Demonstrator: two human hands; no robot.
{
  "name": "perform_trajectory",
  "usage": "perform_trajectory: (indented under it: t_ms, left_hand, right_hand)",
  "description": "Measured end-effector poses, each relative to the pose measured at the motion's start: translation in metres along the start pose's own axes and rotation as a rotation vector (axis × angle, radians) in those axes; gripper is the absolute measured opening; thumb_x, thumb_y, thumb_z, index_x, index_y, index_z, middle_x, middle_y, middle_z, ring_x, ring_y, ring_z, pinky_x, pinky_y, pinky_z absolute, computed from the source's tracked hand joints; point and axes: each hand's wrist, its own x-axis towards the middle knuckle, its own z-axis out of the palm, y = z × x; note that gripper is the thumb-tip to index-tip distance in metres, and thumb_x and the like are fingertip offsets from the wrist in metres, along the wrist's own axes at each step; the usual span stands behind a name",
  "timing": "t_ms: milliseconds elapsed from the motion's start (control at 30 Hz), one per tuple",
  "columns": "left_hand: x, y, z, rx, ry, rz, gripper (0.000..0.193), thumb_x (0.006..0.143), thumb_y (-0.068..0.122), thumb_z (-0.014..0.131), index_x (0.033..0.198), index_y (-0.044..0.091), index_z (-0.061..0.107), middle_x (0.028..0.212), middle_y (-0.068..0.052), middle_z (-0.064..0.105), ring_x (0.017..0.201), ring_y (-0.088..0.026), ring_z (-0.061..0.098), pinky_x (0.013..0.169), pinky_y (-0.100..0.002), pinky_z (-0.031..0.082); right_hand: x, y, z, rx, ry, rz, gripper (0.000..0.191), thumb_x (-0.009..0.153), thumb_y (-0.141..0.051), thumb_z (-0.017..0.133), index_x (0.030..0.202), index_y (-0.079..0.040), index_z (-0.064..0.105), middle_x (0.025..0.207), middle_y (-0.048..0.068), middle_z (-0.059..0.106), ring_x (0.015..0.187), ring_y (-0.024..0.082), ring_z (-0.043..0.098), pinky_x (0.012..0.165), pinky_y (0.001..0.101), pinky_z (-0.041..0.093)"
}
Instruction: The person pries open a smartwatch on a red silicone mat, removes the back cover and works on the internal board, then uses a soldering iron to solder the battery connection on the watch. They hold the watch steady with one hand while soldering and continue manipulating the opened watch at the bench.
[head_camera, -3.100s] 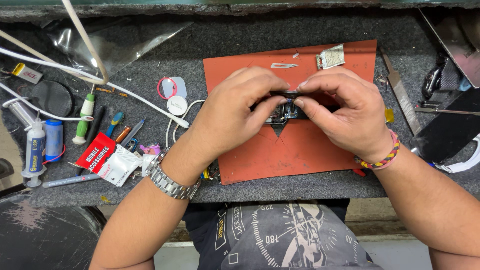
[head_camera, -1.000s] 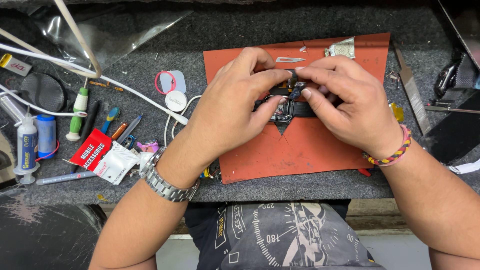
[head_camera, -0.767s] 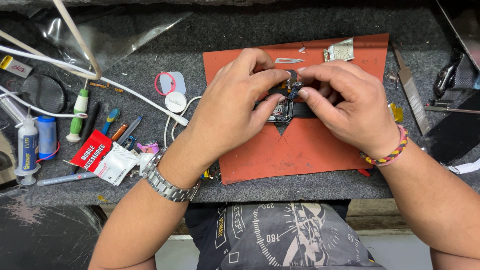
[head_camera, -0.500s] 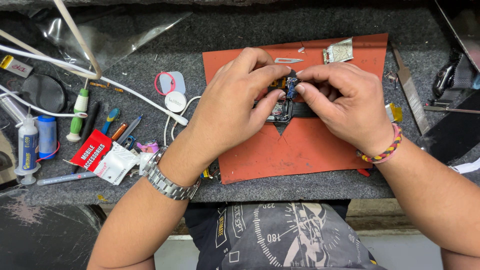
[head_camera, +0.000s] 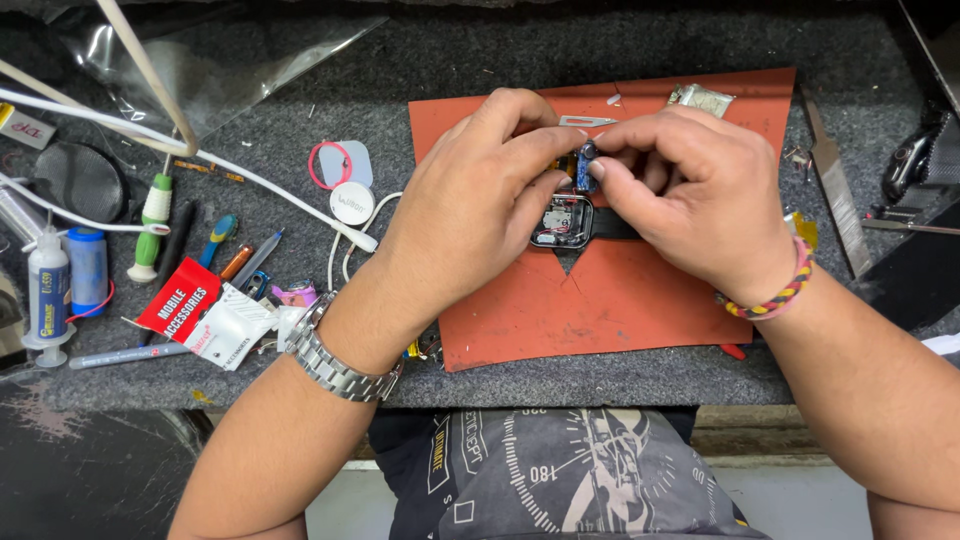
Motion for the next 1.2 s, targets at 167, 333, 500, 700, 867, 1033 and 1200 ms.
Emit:
perform_trajectory:
  t_ms: [167,333,500,700,867,1033,1200]
  left_hand:
    - [-0.001,0.0,-0.001,-0.035,0.003,-0.012,0.031,0.094,0.005,0.073,0.124,0.005,0.068,0.119,-0.01,0.062,0.106,-0.029,0.068,0.089,-0.04,0.055]
    - [0.0,0.003,-0.003,-0.055,0.007,-0.019,0.03,0.094,0.005,0.072,0.124,0.005,0.068,0.12,-0.009,0.062,0.101,-0.026,0.07,0.085,-0.037,0.056]
    - [0.001,0.009,-0.006,-0.083,0.008,-0.065,0.025,0.096,0.005,0.072,0.121,0.005,0.069,0.118,-0.008,0.064,0.089,-0.021,0.071,0.077,-0.034,0.056]
    - [0.003,0.009,-0.005,-0.075,-0.004,-0.08,0.024,0.096,0.006,0.072,0.121,0.006,0.07,0.116,-0.007,0.064,0.086,-0.021,0.07,0.076,-0.033,0.055]
    - [0.004,0.004,-0.004,-0.082,-0.011,-0.081,0.023,0.098,0.006,0.072,0.121,0.006,0.069,0.117,-0.008,0.064,0.09,-0.021,0.07,0.079,-0.033,0.056]
    - [0.006,0.004,-0.006,-0.083,-0.006,-0.064,0.025,0.098,0.006,0.071,0.123,0.006,0.069,0.117,-0.007,0.064,0.092,-0.022,0.071,0.08,-0.033,0.056]
    - [0.003,0.012,-0.013,-0.095,0.022,-0.066,0.022,0.099,0.007,0.071,0.12,0.006,0.069,0.116,-0.007,0.065,0.089,-0.022,0.071,0.078,-0.033,0.056]
  right_hand:
    - [-0.002,0.004,-0.006,0.086,-0.026,0.05,0.016,0.098,-0.004,0.078,0.112,0.0,0.072,0.089,0.002,0.066,0.069,0.005,0.059,0.062,0.0205,0.047]
    - [-0.005,0.004,-0.01,0.111,-0.036,0.074,0.016,0.098,-0.005,0.078,0.112,0.0,0.073,0.089,0.001,0.065,0.07,0.004,0.056,0.063,0.0198,0.046]
    - [-0.007,0.004,-0.017,0.097,-0.028,0.071,0.014,0.099,-0.006,0.078,0.111,0.0,0.073,0.09,0.002,0.066,0.071,0.005,0.057,0.063,0.0203,0.046]
    - [-0.009,0.01,-0.025,0.13,-0.016,0.083,0.013,0.1,-0.006,0.077,0.11,0.001,0.072,0.095,0.003,0.068,0.075,0.006,0.062,0.066,0.0203,0.049]
    - [-0.007,0.015,-0.028,0.099,-0.028,0.068,0.011,0.101,-0.005,0.076,0.11,0.001,0.072,0.093,0.004,0.069,0.071,0.005,0.062,0.065,0.0192,0.05]
    - [-0.005,0.019,-0.029,0.087,-0.039,0.077,0.011,0.1,-0.006,0.077,0.108,0.0,0.072,0.095,0.004,0.069,0.072,0.005,0.062,0.064,0.019,0.05]
    - [-0.004,0.015,-0.028,0.105,-0.037,0.117,0.011,0.099,-0.007,0.076,0.108,0.0,0.073,0.094,0.003,0.069,0.072,0.004,0.06,0.064,0.0199,0.049]
